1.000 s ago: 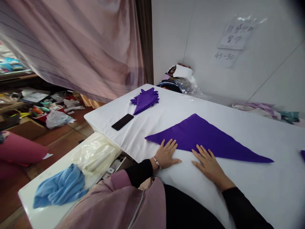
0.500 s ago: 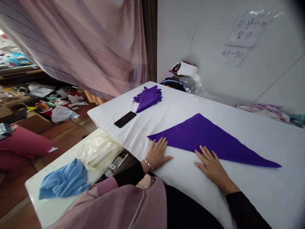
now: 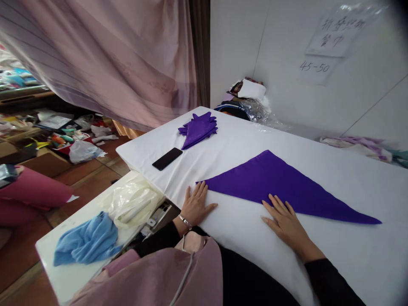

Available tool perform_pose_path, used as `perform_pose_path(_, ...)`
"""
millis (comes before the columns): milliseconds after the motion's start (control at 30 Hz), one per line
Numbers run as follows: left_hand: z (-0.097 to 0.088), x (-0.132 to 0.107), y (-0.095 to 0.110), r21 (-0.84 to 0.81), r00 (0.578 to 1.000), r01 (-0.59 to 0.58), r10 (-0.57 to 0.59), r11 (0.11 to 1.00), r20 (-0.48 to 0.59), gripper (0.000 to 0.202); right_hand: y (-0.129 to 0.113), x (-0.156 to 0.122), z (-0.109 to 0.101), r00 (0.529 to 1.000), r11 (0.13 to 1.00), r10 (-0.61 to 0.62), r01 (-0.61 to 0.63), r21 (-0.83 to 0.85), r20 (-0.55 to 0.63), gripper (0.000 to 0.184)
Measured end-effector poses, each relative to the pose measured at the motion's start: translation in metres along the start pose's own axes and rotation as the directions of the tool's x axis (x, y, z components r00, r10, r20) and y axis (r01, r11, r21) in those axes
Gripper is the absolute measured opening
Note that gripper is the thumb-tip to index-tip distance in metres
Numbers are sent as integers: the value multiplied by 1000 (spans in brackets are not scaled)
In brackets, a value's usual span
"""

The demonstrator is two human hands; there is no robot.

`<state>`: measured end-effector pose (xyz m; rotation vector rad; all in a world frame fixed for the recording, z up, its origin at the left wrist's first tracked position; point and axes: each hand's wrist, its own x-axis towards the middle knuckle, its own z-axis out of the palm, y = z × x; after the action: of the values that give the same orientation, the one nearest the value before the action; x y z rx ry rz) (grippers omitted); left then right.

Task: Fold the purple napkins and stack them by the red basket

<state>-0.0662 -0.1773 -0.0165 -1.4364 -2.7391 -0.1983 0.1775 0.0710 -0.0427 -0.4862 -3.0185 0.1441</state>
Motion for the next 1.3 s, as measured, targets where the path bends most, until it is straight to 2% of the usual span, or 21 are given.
perform_pose_path(267, -4, -2, -9, 17, 990, 138, -138, 990, 0, 74, 1, 0, 1, 1000, 1000, 1, -1, 10, 3, 57)
perform_pose_path(400, -6, 0, -15, 17, 988, 153, -153, 988, -3, 70, -1, 0, -1, 1000, 1000, -6, 6, 2, -7, 56)
perform_pose_path(500, -10, 4, -9, 21, 988, 148, -147, 989, -41, 71, -2, 1, -2, 1000, 1000, -6, 6, 4, -9, 56)
perform_pose_path(567, -14, 10, 2, 14, 993, 86, -85, 996, -86, 73, -3, 1, -3, 1000, 1000, -9, 9, 8, -2, 57)
perform_pose_path(667, -16, 23, 34, -46, 989, -114, 109, 992, -100, 74, -3, 2, -4, 1000, 1000, -10, 10, 17, 7, 57)
perform_pose_path(733, -14, 34, 60, -104, 961, -271, 263, 957, -84, 75, -4, 2, -4, 1000, 1000, -10, 10, 24, 6, 57)
perform_pose_path(833, -2, 51, 96, -160, 888, -460, 454, 873, -75, 78, -5, 3, -4, 1000, 999, -10, 10, 35, -10, 57)
perform_pose_path(900, 7, 60, 111, -174, 853, -520, 518, 836, -58, 79, -5, 4, -4, 1000, 999, -9, 10, 46, -17, 57)
perform_pose_path(967, 16, 67, 117, -182, 848, -525, 530, 832, -23, 79, -6, 4, -4, 1000, 998, -10, 10, 60, -13, 57)
perform_pose_path(1100, 26, 72, 107, -184, 860, -498, 510, 848, 23, 80, -8, 5, -8, 1000, 995, -3, 1, 98, 22, 56)
perform_pose_path(1300, 24, 70, 69, -93, 913, -400, 405, 912, 44, 77, -13, 8, -22, 994, 981, 28, -48, 186, 106, 59)
